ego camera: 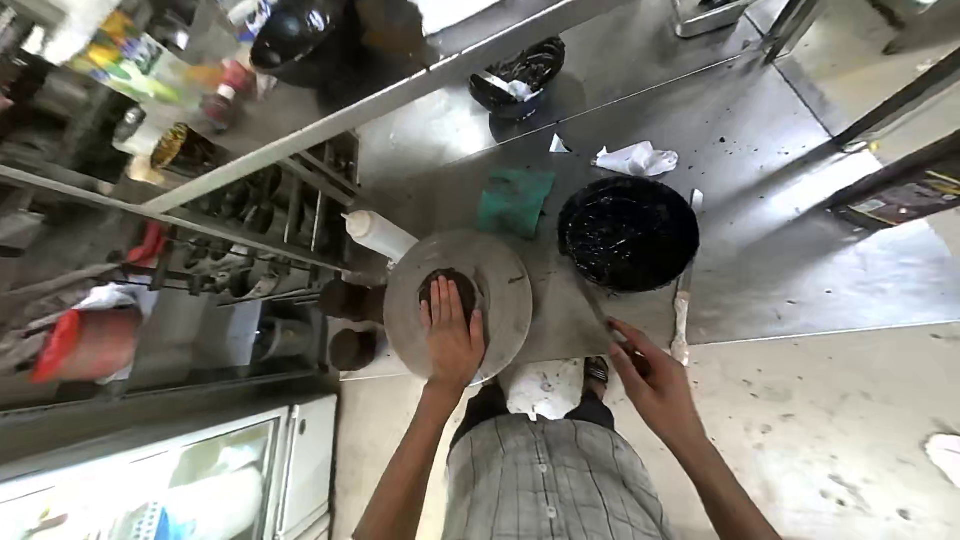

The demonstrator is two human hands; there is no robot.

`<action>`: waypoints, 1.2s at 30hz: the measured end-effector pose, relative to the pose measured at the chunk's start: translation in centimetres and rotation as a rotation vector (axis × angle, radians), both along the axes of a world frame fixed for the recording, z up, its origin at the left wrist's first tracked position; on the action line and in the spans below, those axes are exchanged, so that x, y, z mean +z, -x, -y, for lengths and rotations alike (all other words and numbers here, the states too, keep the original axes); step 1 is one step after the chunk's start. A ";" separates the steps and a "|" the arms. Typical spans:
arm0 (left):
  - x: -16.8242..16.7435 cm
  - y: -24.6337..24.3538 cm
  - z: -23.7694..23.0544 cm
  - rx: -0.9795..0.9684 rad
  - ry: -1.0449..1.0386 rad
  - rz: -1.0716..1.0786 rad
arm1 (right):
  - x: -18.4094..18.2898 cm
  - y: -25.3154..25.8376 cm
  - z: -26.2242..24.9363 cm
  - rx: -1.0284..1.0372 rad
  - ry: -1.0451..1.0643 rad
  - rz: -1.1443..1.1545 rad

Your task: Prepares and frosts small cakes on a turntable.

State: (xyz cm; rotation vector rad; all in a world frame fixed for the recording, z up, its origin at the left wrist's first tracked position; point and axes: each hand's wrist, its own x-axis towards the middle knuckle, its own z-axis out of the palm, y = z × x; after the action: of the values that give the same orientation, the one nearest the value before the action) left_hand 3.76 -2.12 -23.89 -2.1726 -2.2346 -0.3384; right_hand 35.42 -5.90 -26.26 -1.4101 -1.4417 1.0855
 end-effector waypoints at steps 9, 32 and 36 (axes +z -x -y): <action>8.2 11.6 -6.2 0.247 -0.251 0.733 | 4.7 15.0 1.1 0.101 -0.193 0.694; 17.6 11.0 -5.4 -0.490 0.060 -0.583 | 3.6 6.1 1.9 -0.173 -0.134 0.164; 16.5 10.1 -5.8 -0.471 0.240 -0.783 | 2.0 4.1 2.2 -0.173 -0.095 0.114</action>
State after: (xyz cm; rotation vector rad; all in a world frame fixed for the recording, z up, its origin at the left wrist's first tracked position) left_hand -6.33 3.71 -7.41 -2.3328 -1.3915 0.7023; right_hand 31.32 -8.08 -24.27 -1.5176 -1.4023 0.8291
